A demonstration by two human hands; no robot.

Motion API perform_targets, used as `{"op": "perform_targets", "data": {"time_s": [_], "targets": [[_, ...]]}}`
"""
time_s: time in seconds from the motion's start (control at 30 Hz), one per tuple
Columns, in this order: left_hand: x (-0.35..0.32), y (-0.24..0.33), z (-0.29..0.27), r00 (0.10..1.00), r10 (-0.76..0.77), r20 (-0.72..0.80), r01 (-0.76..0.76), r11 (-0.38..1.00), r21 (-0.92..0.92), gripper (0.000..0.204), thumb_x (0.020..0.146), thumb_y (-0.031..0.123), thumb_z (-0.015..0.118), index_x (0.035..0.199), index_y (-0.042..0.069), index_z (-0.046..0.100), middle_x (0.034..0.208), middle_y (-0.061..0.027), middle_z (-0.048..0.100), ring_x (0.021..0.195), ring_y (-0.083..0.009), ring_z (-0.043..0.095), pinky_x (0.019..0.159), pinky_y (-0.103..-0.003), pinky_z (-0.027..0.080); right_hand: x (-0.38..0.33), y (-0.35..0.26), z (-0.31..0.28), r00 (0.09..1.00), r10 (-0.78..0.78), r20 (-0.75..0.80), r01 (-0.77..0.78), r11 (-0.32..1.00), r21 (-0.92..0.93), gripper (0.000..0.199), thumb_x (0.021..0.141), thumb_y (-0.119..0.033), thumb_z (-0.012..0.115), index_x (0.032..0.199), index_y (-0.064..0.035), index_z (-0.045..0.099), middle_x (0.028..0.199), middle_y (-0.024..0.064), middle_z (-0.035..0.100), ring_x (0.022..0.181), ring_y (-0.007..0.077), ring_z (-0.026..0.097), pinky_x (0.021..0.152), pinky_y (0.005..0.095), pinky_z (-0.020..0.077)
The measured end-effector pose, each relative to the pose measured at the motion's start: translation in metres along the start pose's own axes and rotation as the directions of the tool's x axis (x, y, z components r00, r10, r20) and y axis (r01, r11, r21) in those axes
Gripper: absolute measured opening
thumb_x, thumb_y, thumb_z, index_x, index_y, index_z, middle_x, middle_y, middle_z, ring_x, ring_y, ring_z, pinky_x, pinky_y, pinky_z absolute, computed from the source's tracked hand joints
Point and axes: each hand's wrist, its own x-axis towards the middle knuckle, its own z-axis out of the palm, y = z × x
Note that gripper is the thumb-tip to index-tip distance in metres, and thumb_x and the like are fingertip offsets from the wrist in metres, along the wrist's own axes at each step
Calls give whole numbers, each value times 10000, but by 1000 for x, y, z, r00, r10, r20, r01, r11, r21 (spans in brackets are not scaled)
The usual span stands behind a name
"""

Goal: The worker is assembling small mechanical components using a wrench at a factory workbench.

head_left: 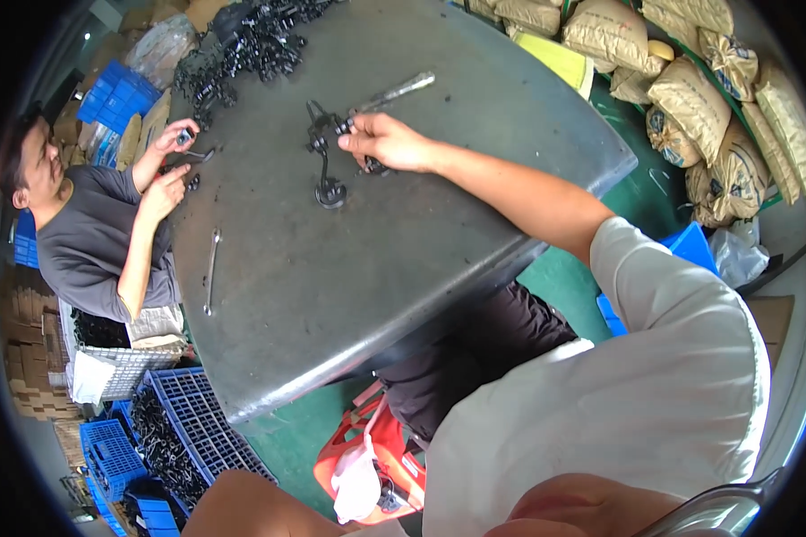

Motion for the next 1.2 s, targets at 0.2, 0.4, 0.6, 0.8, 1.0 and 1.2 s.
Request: {"op": "perform_targets", "data": {"time_s": [0.2, 0.4, 0.6, 0.8, 1.0, 1.2], "targets": [[10, 5, -5, 988, 137, 66, -143, 986, 90, 443, 1035, 387, 509, 1379, 108, 511, 1442, -42, 490, 1308, -229, 450, 1072, -433, 387, -14, 9, 24, 1000, -8, -15, 10, 994, 106, 317, 1028, -290, 645, 840, -59, 535, 672, -14, 565, 617, 79, 541, 560, 290, 443], [16, 11, -10, 993, 79, 88, -92, 984, 152, 442, 1031, 398, 509, 1358, 101, 521, 1427, -53, 498, 1293, -232, 459, 1066, -429, 389, -10, 6, 14, 999, -29, -32, 29, 1000, 6, 338, 1025, -301, 644, 815, -56, 544, 661, 0, 585, 600, 91, 552, 552, 304, 449], [9, 12, -15, 999, -22, 43, 14, 983, 182, 442, 1027, 408, 508, 1337, 94, 531, 1412, -64, 506, 1278, -235, 467, 1060, -426, 391, -5, 6, 10, 1000, 21, -2, -21, 1000, 16, 319, 1049, -290, 606, 831, -62, 559, 702, -7, 603, 663, 70, 540, 611, 279, 433], [12, 5, -17, 998, 18, 67, -32, 976, 214, 444, 1023, 419, 507, 1316, 87, 542, 1397, -75, 513, 1263, -238, 476, 1055, -422, 393, -3, -4, 1, 1000, 12, -15, -12, 1000, -6, 309, 1046, -297, 614, 855, -61, 562, 705, -9, 606, 665, 71, 535, 617, 271, 428], [10, 12, -27, 973, 211, 94, -229, 929, 290, 447, 1019, 429, 507, 1295, 81, 552, 1383, -86, 521, 1248, -241, 484, 1049, -418, 395, -18, 9, 31, 999, -27, -34, 27, 1000, 12, 301, 1027, -273, 644, 832, -80, 520, 666, -26, 552, 608, 69, 511, 551, 285, 433], [7, -6, -25, 972, 229, 48, -228, 887, 402, 452, 1015, 440, 506, 1275, 74, 562, 1368, -98, 528, 1233, -243, 492, 1043, -414, 397, -8, 12, 8, 997, -45, -59, 51, 993, 108, 225, 1032, -227, 635, 885, -65, 583, 689, -40, 554, 625, 70, 530, 565, 277, 447]]}}
